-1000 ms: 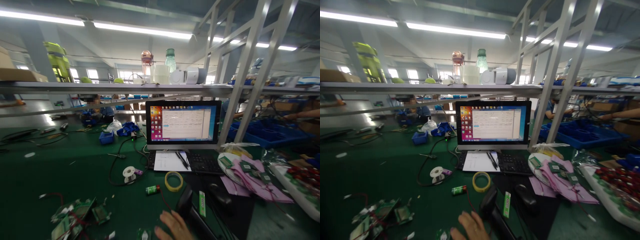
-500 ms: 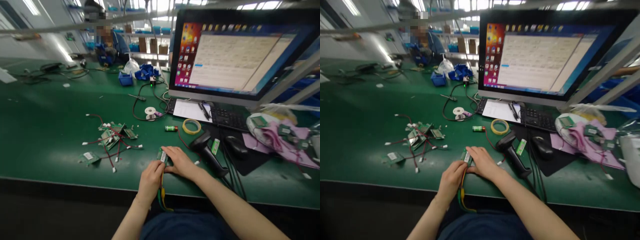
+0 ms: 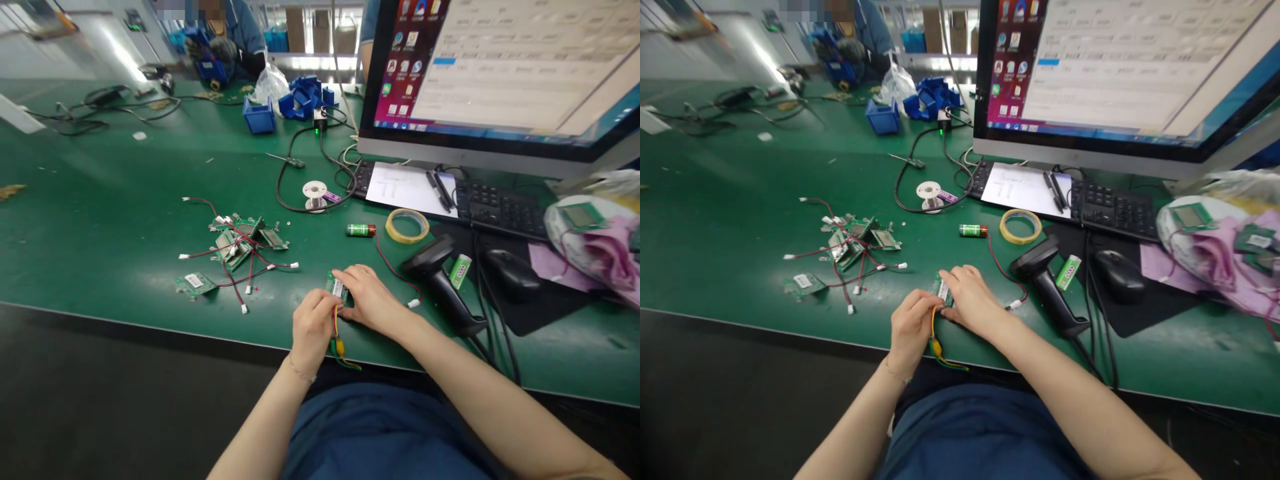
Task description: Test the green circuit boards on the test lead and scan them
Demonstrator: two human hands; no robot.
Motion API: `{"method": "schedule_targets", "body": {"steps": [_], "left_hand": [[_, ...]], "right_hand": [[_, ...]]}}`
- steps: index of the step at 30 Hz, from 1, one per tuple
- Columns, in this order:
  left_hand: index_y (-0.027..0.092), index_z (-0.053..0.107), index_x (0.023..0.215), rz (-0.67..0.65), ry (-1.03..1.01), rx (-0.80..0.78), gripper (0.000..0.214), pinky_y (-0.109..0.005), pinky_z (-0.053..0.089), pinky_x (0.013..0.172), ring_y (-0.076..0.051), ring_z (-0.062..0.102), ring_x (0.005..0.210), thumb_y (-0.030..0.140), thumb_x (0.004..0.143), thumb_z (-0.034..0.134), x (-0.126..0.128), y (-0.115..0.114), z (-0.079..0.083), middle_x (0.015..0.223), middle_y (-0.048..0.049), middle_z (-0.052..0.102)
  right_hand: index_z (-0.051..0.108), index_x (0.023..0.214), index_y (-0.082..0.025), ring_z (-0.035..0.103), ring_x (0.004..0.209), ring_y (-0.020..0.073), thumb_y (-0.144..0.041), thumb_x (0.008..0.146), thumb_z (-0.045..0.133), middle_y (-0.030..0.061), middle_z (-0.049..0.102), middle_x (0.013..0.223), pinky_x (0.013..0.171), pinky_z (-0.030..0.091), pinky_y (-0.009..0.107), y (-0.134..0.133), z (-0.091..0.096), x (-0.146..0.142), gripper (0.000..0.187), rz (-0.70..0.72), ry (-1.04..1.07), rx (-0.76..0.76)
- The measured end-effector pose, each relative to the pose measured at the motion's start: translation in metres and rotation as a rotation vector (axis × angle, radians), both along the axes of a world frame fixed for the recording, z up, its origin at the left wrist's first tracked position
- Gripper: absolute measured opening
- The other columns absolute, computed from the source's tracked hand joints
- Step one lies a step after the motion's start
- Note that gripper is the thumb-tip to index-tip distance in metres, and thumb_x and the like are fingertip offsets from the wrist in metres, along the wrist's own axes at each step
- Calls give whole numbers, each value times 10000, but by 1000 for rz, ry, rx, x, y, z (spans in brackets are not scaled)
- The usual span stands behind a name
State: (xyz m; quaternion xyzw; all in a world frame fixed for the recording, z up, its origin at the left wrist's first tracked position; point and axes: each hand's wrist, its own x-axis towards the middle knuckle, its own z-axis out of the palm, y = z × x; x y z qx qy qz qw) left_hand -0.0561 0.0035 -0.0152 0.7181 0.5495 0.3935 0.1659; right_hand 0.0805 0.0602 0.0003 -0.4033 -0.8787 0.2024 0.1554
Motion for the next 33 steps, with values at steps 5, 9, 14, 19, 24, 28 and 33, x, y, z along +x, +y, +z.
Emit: {"method": "schedule_targets", "body": {"steps": [5, 9, 14, 19, 24, 28, 33], "left_hand": [[179, 574, 850, 56, -294, 137, 157, -233, 449, 747, -107, 542, 831, 65, 807, 475, 7, 0, 8, 866, -23, 571], [209, 599, 843, -19, -675, 7, 147, -245, 474, 753, -115, 595, 822, 106, 807, 501, 5, -11, 25, 848, -3, 643], [206, 680, 701, -203, -782, -421, 83, -235, 500, 618, -124, 616, 659, 170, 737, 615, 30, -21, 28, 808, -35, 680], [203, 686, 718, -234, -569, -551, 110, -263, 460, 714, -141, 588, 790, 183, 753, 584, 67, -18, 8, 1091, -84, 593], [185, 562, 672, -126, -807, -579, 328, -211, 358, 536, -89, 454, 517, 425, 842, 418, 79, -16, 6, 531, 25, 488], [200, 462, 677, 22, -1285, -611, 350, -202, 364, 525, -80, 411, 474, 514, 821, 405, 81, -10, 14, 501, 59, 409], [176, 521, 806, -8, -1485, -774, 493, -216, 367, 498, -81, 376, 423, 633, 782, 337, 73, 1, 18, 448, 74, 346]], "right_hand": [[343, 1303, -166, 469, 1079, 257, -274, 546, 776, 104, 500, 1144, 934, 368, 419, 0, 13, 10, 878, 15, -5, -47], [350, 1304, -195, 466, 1113, 261, -253, 587, 753, 97, 445, 1249, 906, 408, 390, -5, 37, 61, 824, -117, -31, -50], [618, 961, -184, 600, 754, 206, -97, 699, 587, 55, 594, 964, 642, 472, 339, -23, 33, 109, 279, -253, -288, -64], [645, 780, -183, 596, 723, 178, -128, 811, 453, 43, 631, 782, 655, 451, 307, -37, 19, 99, 202, -239, -33, -127], [646, 795, -188, 552, 550, 123, -278, 778, 554, -4, 612, 621, 549, 423, 251, -44, 13, 82, 130, -421, 459, -589], [586, 628, -148, 477, 491, 88, -447, 748, 581, -7, 568, 548, 497, 371, 220, -52, 0, 59, 322, -479, 862, -960], [448, 546, -174, 443, 552, 90, -488, 750, 568, -32, 461, 563, 585, 407, 242, -54, -2, 32, 393, -555, 1455, -1246]]}}
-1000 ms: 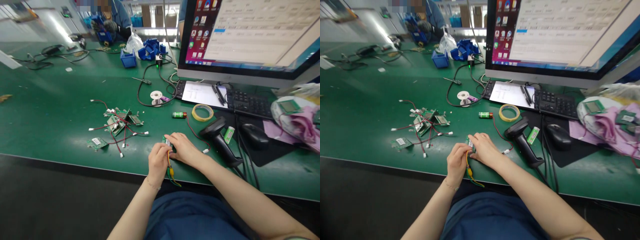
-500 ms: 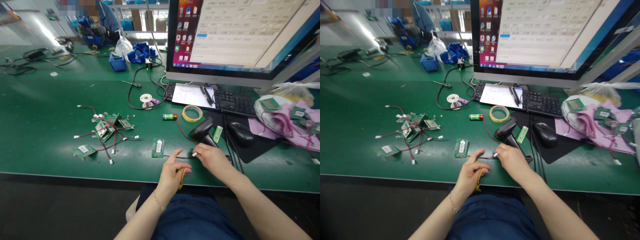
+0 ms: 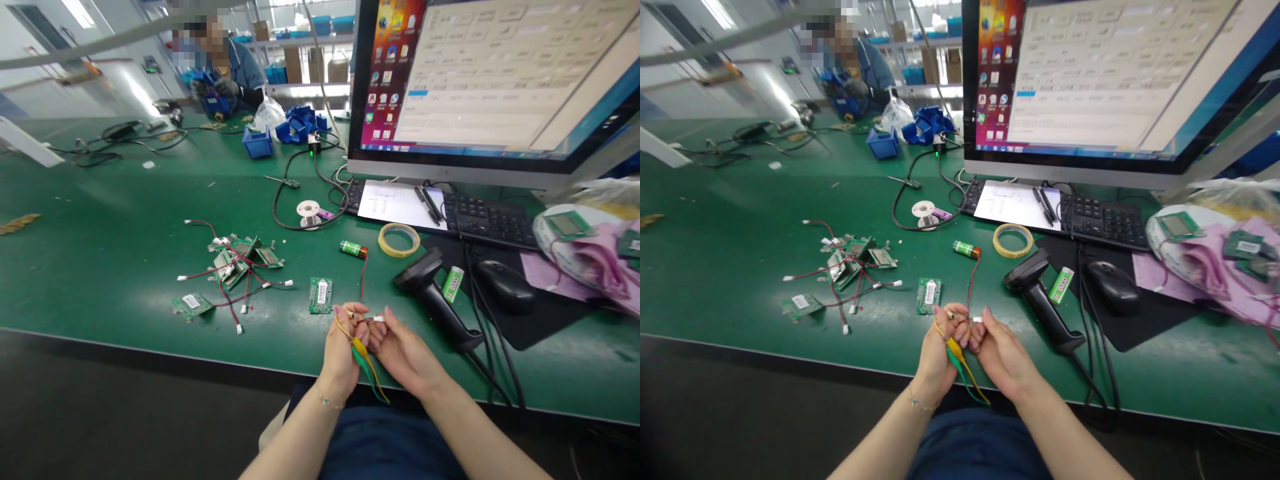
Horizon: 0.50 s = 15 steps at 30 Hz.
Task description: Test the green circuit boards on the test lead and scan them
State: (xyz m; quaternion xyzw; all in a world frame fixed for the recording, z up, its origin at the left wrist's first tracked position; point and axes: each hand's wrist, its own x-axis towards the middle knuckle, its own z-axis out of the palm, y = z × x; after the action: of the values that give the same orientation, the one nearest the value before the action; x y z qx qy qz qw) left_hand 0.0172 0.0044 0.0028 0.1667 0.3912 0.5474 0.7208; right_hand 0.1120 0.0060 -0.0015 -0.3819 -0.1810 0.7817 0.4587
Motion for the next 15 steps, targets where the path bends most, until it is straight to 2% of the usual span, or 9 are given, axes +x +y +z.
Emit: {"method": "schedule_targets", "body": {"steps": [3, 7, 9, 12, 15], "left_hand": [[146, 533, 705, -62, 126, 4, 593, -216, 344, 480, -81, 392, 423, 703, 728, 332, -5, 5, -4, 448, 57, 374], [161, 428, 532, -67, 242, 11, 576, -203, 300, 454, -61, 367, 416, 718, 679, 408, -5, 11, -7, 451, 52, 392], [174, 379, 497, -30, 163, -60, 581, -202, 279, 422, -59, 345, 375, 729, 666, 413, -4, 14, -5, 405, 65, 357], [184, 359, 481, 106, 25, -127, 556, -209, 264, 375, -67, 343, 334, 697, 660, 476, -5, 18, 0, 386, 74, 336], [194, 322, 459, 217, -123, -133, 481, -221, 220, 346, -69, 286, 308, 542, 753, 478, -12, 23, 1, 375, 75, 286]], "right_hand": [[413, 517, -183, 405, 520, 87, -425, 740, 601, -46, 396, 532, 580, 426, 249, 3, 3, -6, 378, -82, 194, -171], [371, 502, -202, 387, 513, 95, -345, 760, 589, -45, 344, 522, 596, 456, 263, 5, 5, -13, 367, -156, 185, -162], [351, 505, -209, 359, 494, 94, -327, 742, 607, -51, 307, 517, 563, 455, 260, 3, 5, -19, 369, -176, 175, -124], [308, 509, -212, 321, 469, 83, -296, 705, 634, -64, 246, 513, 520, 440, 248, 1, 6, -27, 390, -216, 192, -85], [212, 507, -207, 292, 455, 73, -281, 738, 585, -71, 207, 505, 523, 426, 242, 3, 9, -30, 445, -238, 219, -48]]}}
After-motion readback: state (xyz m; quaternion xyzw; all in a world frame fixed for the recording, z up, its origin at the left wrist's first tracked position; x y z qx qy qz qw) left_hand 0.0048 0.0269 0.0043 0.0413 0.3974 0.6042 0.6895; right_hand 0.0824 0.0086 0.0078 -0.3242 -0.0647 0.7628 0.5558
